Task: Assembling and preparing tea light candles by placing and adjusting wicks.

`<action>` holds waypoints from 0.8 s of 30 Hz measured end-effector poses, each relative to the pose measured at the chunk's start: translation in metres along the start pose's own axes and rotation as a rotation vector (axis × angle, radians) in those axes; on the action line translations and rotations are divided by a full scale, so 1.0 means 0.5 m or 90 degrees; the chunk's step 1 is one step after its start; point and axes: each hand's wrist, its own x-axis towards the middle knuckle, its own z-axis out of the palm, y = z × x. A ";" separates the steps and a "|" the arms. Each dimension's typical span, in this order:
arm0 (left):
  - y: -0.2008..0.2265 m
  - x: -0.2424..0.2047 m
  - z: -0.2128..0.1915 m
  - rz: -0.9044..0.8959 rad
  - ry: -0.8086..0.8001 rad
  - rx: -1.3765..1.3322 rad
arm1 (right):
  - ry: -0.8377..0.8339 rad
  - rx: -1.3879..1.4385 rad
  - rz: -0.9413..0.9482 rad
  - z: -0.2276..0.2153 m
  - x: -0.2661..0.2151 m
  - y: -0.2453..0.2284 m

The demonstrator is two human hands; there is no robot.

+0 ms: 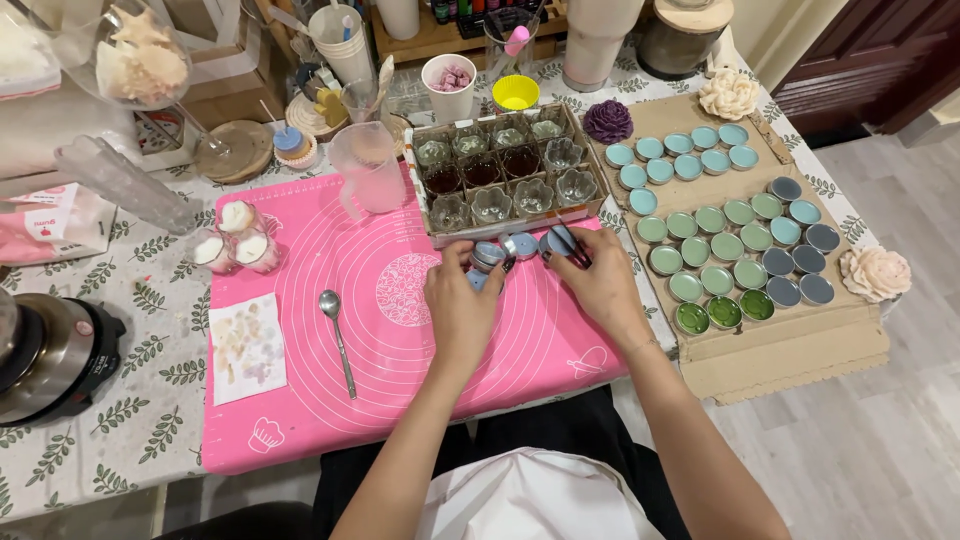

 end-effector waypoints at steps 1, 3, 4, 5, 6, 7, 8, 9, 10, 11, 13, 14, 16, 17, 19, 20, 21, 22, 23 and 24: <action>-0.005 -0.004 -0.004 -0.001 -0.001 0.000 | -0.001 0.000 0.001 -0.008 -0.007 -0.004; -0.011 -0.004 -0.013 0.043 0.033 -0.032 | 0.028 0.004 -0.004 -0.023 -0.012 -0.014; -0.014 -0.009 -0.022 0.042 0.032 -0.032 | 0.026 0.004 -0.003 -0.035 -0.016 -0.022; -0.017 -0.013 -0.031 0.035 0.032 -0.046 | 0.028 -0.002 0.058 -0.046 -0.019 -0.029; -0.020 -0.013 -0.041 0.030 0.034 -0.060 | 0.031 -0.008 0.116 -0.057 -0.018 -0.038; -0.020 -0.012 -0.050 0.030 0.035 -0.060 | 0.031 -0.007 0.115 -0.054 -0.012 -0.021; -0.019 -0.015 -0.058 0.018 0.034 -0.039 | 0.025 -0.045 0.109 -0.052 -0.010 -0.002; -0.018 -0.018 -0.067 0.006 0.032 -0.019 | 0.020 -0.083 0.103 -0.050 -0.008 0.017; -0.021 -0.018 -0.065 0.006 0.031 -0.019 | 0.020 -0.083 0.104 -0.043 -0.007 0.024; -0.024 -0.018 -0.064 0.010 0.052 -0.014 | 0.024 -0.113 0.102 -0.035 -0.006 0.030; -0.024 -0.009 -0.061 0.018 0.079 -0.011 | 0.033 -0.142 0.093 -0.023 0.008 0.046; -0.026 -0.014 -0.063 0.009 0.073 -0.019 | 0.048 -0.123 0.062 -0.015 0.007 0.057; -0.026 -0.016 -0.069 0.001 0.069 -0.027 | 0.063 -0.103 0.029 -0.012 0.005 0.051; -0.024 -0.013 -0.074 -0.027 0.053 -0.040 | 0.048 -0.065 0.074 -0.017 0.004 0.035; -0.022 -0.020 -0.082 -0.057 0.034 -0.053 | 0.032 -0.028 0.121 -0.021 -0.008 0.027; -0.022 -0.024 -0.086 -0.044 0.045 -0.030 | 0.043 -0.023 0.121 -0.019 -0.011 0.033; -0.021 -0.027 -0.091 -0.030 0.056 -0.008 | 0.054 -0.018 0.121 -0.017 -0.015 0.039; -0.016 -0.033 -0.098 -0.029 0.056 -0.008 | 0.055 -0.018 0.120 -0.017 -0.019 0.022; -0.011 -0.039 -0.106 -0.010 0.046 0.000 | 0.048 -0.020 0.086 -0.016 -0.024 0.007; -0.005 -0.050 -0.112 0.007 0.033 0.007 | 0.039 -0.025 0.055 -0.018 -0.034 -0.008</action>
